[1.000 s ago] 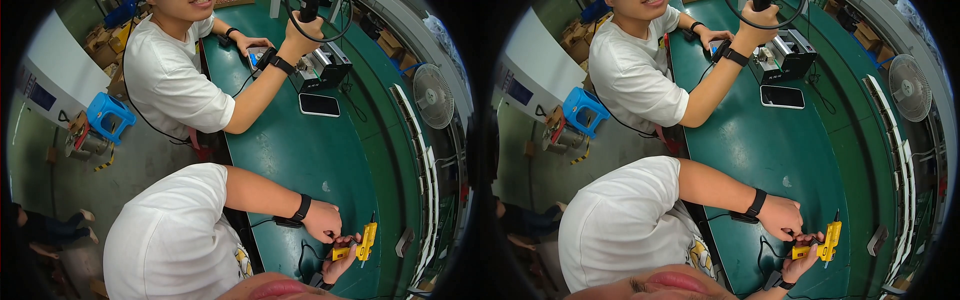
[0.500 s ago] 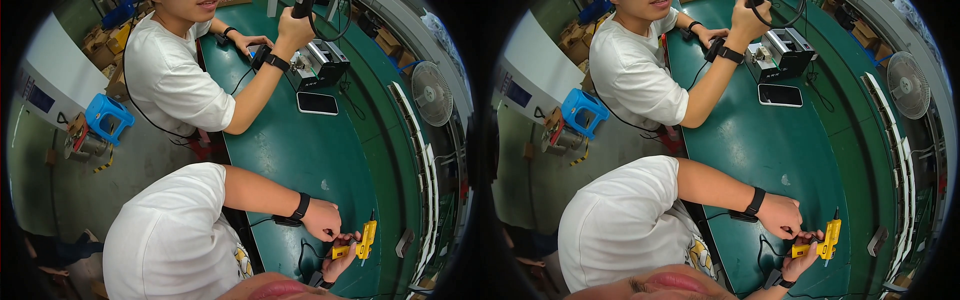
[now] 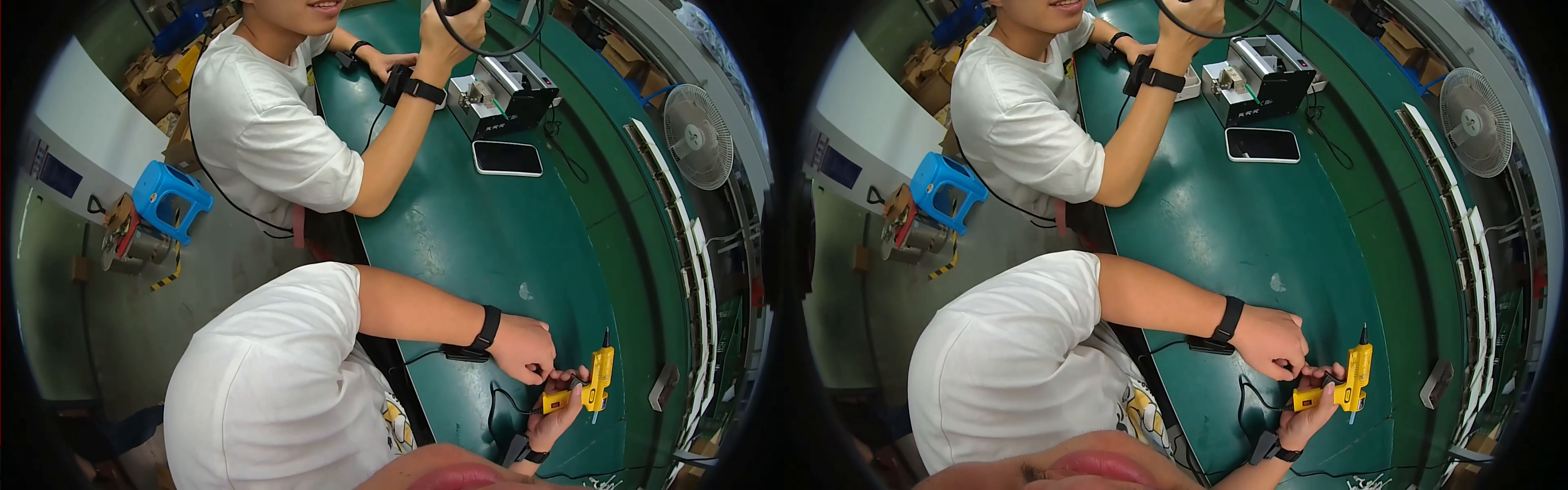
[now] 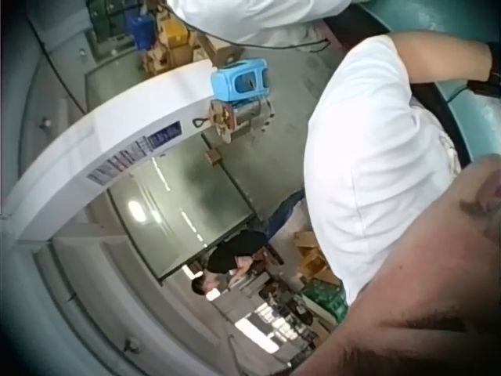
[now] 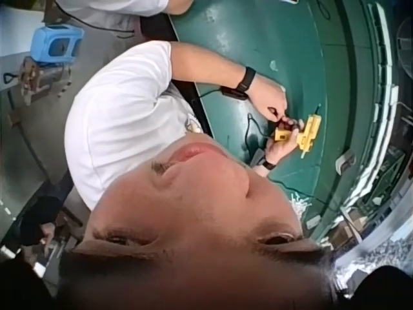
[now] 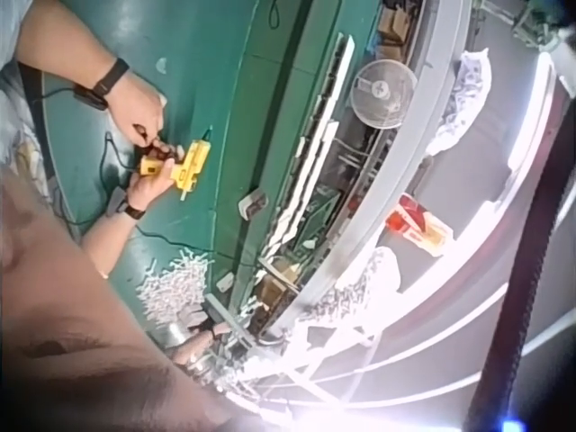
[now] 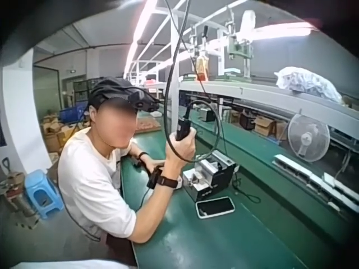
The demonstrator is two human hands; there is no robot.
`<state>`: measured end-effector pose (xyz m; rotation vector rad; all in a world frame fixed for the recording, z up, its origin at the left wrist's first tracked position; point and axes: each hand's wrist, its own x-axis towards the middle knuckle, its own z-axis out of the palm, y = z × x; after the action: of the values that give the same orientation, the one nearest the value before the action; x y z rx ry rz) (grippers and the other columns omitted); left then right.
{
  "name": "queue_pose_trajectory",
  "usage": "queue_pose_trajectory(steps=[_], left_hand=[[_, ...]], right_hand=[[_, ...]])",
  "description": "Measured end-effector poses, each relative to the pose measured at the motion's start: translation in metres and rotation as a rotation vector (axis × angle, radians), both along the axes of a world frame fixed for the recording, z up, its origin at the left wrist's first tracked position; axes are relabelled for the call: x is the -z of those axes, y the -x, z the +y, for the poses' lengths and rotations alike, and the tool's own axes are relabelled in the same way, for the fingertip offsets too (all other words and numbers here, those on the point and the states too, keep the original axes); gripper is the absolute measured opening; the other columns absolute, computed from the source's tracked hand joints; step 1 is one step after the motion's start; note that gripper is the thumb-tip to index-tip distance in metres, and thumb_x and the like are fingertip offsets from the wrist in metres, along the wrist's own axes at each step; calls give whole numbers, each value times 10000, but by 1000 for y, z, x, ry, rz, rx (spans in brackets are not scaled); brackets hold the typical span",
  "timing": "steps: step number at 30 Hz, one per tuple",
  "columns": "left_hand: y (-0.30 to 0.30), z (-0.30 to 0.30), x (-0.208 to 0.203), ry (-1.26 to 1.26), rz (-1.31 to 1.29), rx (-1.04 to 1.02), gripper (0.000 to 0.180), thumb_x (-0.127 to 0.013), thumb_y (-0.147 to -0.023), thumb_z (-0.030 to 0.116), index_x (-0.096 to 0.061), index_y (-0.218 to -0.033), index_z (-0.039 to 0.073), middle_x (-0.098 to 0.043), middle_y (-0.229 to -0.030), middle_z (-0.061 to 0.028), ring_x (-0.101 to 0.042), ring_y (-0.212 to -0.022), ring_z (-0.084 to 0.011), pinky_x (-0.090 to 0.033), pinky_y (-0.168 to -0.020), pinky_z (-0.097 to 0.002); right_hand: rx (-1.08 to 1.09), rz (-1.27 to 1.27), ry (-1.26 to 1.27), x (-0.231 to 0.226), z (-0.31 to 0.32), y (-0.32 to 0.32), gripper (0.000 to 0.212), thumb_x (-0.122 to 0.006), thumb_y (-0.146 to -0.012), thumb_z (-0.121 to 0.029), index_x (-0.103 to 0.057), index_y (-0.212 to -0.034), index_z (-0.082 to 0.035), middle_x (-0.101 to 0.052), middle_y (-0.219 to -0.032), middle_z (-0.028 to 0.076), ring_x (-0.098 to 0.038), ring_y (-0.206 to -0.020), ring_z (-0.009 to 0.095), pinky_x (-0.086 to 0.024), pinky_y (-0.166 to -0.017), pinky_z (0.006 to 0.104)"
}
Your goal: The person assembles a device by placing a battery into a plastic housing, applying adhesive with a glue gun, and pressing it into place. They then set the housing aside and repeat the process with a second unit.
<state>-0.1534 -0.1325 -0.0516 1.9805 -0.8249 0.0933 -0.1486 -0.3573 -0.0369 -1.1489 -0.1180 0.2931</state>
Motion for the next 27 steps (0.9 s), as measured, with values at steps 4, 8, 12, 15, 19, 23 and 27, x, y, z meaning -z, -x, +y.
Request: queue_pose_trajectory(steps=[4,8,12,15,19,23,27], left_hand=[[13,-6,1,-80,-7,-1,244,-686,-942,295,-681,-766,126,-618,-707,16,-641,-710,-239,-428,-791,-416],[6,-4,0,-83,-32,-20,231,-672,-974,290,-702,-809,130,-638,-735,7,-649,-729,-241,-428,-783,-402],[6,-3,-7,-62,-30,-36,217,-645,-1007,277,-709,-862,129,-657,-771,-2,-652,-745,-244,-429,-788,-389],[7,-2,-8,-28,-20,-46,213,-624,-1025,269,-708,-891,126,-668,-797,-10,-653,-747,-248,-429,-795,-383],[9,-2,-5,-40,-19,-52,192,-611,-1027,262,-712,-930,130,-680,-823,-10,-657,-761,-238,-431,-811,-380],[5,0,-6,-30,1,-20,188,-605,-1025,251,-714,-925,134,-692,-841,2,-660,-772,-225,-437,-821,-383],[4,3,-8,-78,21,-54,166,-612,-1013,237,-714,-923,141,-698,-847,14,-669,-793,-207,-440,-830,-386]], right_hand=[[-24,-8,3,-6,-1,1,417,-609,-1070,-267,-518,-1403,-34,-598,-1043,80,-629,-994,206,-530,-949,353],[-64,-53,46,5,-7,1,405,-621,-1067,-255,-526,-1396,-39,-607,-1026,77,-642,-965,205,-543,-918,354],[-12,-13,38,5,-9,1,390,-619,-1067,-236,-532,-1389,-35,-615,-1004,75,-649,-934,206,-548,-895,360],[-88,-20,72,0,-5,-2,391,-627,-1061,-233,-535,-1380,-26,-624,-985,77,-648,-922,207,-548,-892,359],[-48,0,41,-6,1,-2,366,-635,-1036,-174,-535,-1343,-3,-635,-980,101,-663,-881,233,-567,-901,423],[-25,0,21,-4,4,0,359,-636,-1035,-164,-534,-1340,-4,-635,-973,103,-666,-886,234,-571,-897,432],[-47,-3,41,0,4,-5,365,-638,-1036,-169,-530,-1344,-6,-632,-977,107,-670,-893,238,-576,-897,441]])
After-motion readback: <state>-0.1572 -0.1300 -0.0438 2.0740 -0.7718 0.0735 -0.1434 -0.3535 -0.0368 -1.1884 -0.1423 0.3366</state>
